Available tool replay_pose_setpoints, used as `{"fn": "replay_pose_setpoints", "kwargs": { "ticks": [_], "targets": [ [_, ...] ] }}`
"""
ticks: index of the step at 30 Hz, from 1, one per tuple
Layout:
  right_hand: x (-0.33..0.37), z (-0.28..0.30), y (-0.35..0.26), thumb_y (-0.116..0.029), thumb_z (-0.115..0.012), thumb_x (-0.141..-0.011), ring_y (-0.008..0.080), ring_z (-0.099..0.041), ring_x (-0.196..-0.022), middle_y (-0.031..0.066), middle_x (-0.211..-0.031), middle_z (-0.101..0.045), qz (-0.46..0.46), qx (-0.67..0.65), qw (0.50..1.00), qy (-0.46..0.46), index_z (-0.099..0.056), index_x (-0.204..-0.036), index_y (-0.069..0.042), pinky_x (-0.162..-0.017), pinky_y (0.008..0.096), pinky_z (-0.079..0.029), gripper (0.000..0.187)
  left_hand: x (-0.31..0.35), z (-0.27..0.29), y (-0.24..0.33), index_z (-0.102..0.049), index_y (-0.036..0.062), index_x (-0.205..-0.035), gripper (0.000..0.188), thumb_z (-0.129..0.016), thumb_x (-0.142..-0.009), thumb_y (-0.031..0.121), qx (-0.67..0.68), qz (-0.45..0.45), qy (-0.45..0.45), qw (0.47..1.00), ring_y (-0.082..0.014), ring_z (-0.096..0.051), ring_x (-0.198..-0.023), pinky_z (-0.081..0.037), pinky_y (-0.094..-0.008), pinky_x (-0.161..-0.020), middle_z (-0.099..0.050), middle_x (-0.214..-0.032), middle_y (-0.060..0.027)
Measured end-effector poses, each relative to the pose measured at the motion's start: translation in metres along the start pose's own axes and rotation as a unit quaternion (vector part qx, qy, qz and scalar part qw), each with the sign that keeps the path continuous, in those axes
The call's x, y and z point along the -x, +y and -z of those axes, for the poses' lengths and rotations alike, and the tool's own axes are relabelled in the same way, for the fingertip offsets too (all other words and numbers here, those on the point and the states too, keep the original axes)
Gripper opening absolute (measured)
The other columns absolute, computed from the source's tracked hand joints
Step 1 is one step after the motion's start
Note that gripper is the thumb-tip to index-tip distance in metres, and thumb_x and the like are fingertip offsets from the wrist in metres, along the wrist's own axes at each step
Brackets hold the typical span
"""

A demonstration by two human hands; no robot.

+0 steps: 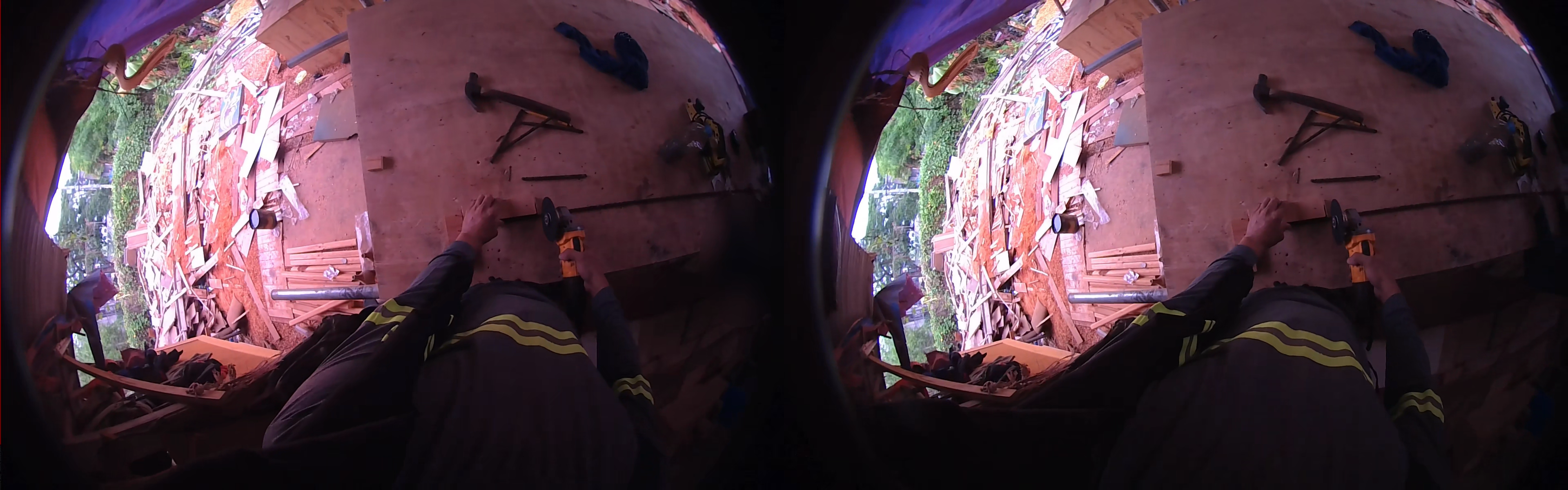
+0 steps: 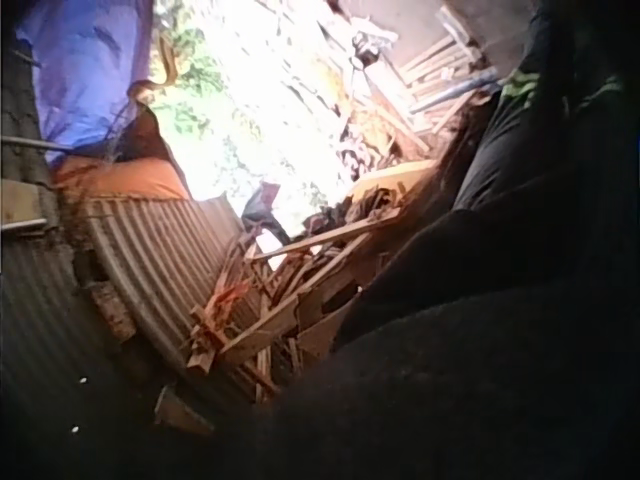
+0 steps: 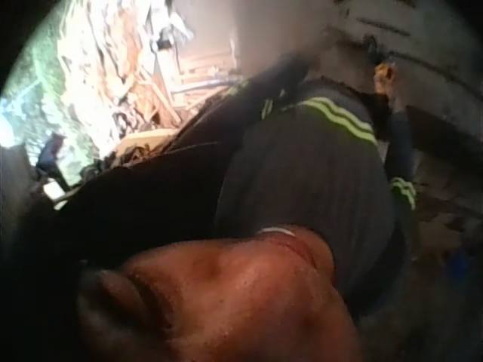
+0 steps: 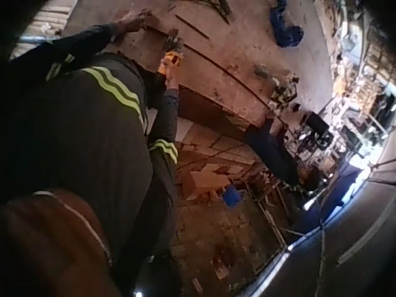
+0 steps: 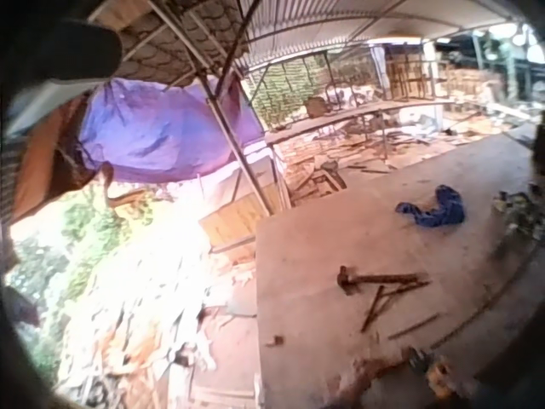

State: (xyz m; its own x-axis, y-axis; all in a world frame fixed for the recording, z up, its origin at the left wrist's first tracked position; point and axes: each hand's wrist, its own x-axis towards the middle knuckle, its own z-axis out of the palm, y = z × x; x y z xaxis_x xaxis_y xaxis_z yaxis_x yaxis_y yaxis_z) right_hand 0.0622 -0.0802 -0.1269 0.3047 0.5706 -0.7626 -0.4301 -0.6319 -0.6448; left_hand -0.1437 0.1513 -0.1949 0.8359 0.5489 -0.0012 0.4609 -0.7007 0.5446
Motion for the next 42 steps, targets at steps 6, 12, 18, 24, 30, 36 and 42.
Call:
{"fn": "replay_pose_setpoints", "kwargs": {
  "ticks": [6, 12, 18, 24, 30, 36, 42],
  "targets": [
    [-0.006, -0.005, -0.004, -0.016, -0.07, -0.075, 0.0168, -0.064, -0.064, 0.0048, -0.075, -0.064, -0.026, 0.043, 0.998, 0.031, -0.064, -0.087, -0.002, -0.061, 0.0312, -0.051, 0.02, 0.001, 0.0, -0.002, -0.059, 0.0061, -0.114, 0.047, -0.074, -0.07, 0.014, 0.012, 0.003, 0.014, 1.0, -0.0324, -0.05, -0.113, -0.043, -0.0414, -0.097, -0.054, -0.112, -0.0119],
    [-0.02, 0.001, 0.004, -0.015, -0.071, -0.075, 0.0166, -0.064, -0.063, 0.0052, -0.074, -0.065, -0.009, 0.094, 0.994, 0.048, -0.065, -0.086, 0.0, -0.06, 0.0311, -0.051, 0.019, 0.001, -0.003, -0.004, -0.059, 0.0081, -0.114, 0.047, -0.074, -0.069, 0.015, 0.011, 0.003, 0.014, 1.0, -0.0317, -0.05, -0.112, -0.043, -0.0414, -0.096, -0.054, -0.112, -0.0103],
    [-0.021, -0.001, 0.002, -0.015, -0.071, -0.074, 0.0167, -0.063, -0.062, 0.0049, -0.073, -0.064, -0.011, 0.091, 0.994, 0.054, -0.064, -0.085, 0.0, -0.059, 0.031, -0.05, 0.019, 0.003, -0.001, -0.003, -0.06, 0.0084, -0.113, 0.047, -0.074, -0.069, 0.015, 0.009, 0.006, 0.014, 1.0, -0.031, -0.05, -0.112, -0.043, -0.0411, -0.096, -0.054, -0.112, -0.0096],
    [-0.022, 0.0, 0.002, -0.015, -0.071, -0.074, 0.0161, -0.063, -0.063, 0.0046, -0.073, -0.064, -0.011, 0.106, 0.993, 0.051, -0.064, -0.084, 0.0, -0.059, 0.0311, -0.05, 0.019, 0.002, 0.001, -0.003, -0.06, 0.0085, -0.112, 0.046, -0.074, -0.069, 0.015, 0.005, 0.013, 0.006, 1.0, -0.0306, -0.05, -0.112, -0.044, -0.0416, -0.095, -0.054, -0.111, -0.0097],
    [-0.006, -0.015, -0.014, -0.016, -0.073, -0.071, 0.0139, -0.061, -0.066, 0.0025, -0.074, -0.063, 0.009, 0.121, 0.99, 0.069, -0.065, -0.081, -0.001, -0.061, 0.0309, -0.048, 0.019, -0.001, 0.002, -0.005, -0.06, 0.0082, -0.113, 0.046, -0.073, -0.07, 0.014, 0.013, -0.014, 0.009, 1.0, -0.0311, -0.05, -0.112, -0.045, -0.0423, -0.093, -0.055, -0.111, -0.0095],
    [-0.02, -0.008, 0.004, -0.016, -0.075, -0.069, 0.0125, -0.06, -0.068, 0.0021, -0.077, -0.064, 0.024, 0.101, 0.993, 0.054, -0.067, -0.083, 0.0, -0.066, 0.0309, -0.047, 0.022, -0.001, 0.004, -0.001, -0.062, 0.007, -0.104, 0.04, -0.071, -0.065, 0.009, 0.032, -0.014, 0.051, 0.998, -0.0317, -0.053, -0.106, -0.046, -0.041, -0.092, -0.057, -0.106, -0.0102],
    [-0.033, 0.0, 0.021, -0.013, -0.078, -0.065, 0.0137, -0.061, -0.075, 0.0037, -0.08, -0.063, 0.054, 0.109, 0.989, 0.082, -0.067, -0.085, 0.0, -0.064, 0.0334, -0.048, 0.027, 0.002, 0.004, -0.003, -0.062, 0.011, -0.115, 0.045, -0.072, -0.072, 0.017, 0.024, -0.013, 0.007, 1.0, -0.0311, -0.052, -0.111, -0.048, -0.0453, -0.09, -0.057, -0.112, -0.0082]
  ]
}}
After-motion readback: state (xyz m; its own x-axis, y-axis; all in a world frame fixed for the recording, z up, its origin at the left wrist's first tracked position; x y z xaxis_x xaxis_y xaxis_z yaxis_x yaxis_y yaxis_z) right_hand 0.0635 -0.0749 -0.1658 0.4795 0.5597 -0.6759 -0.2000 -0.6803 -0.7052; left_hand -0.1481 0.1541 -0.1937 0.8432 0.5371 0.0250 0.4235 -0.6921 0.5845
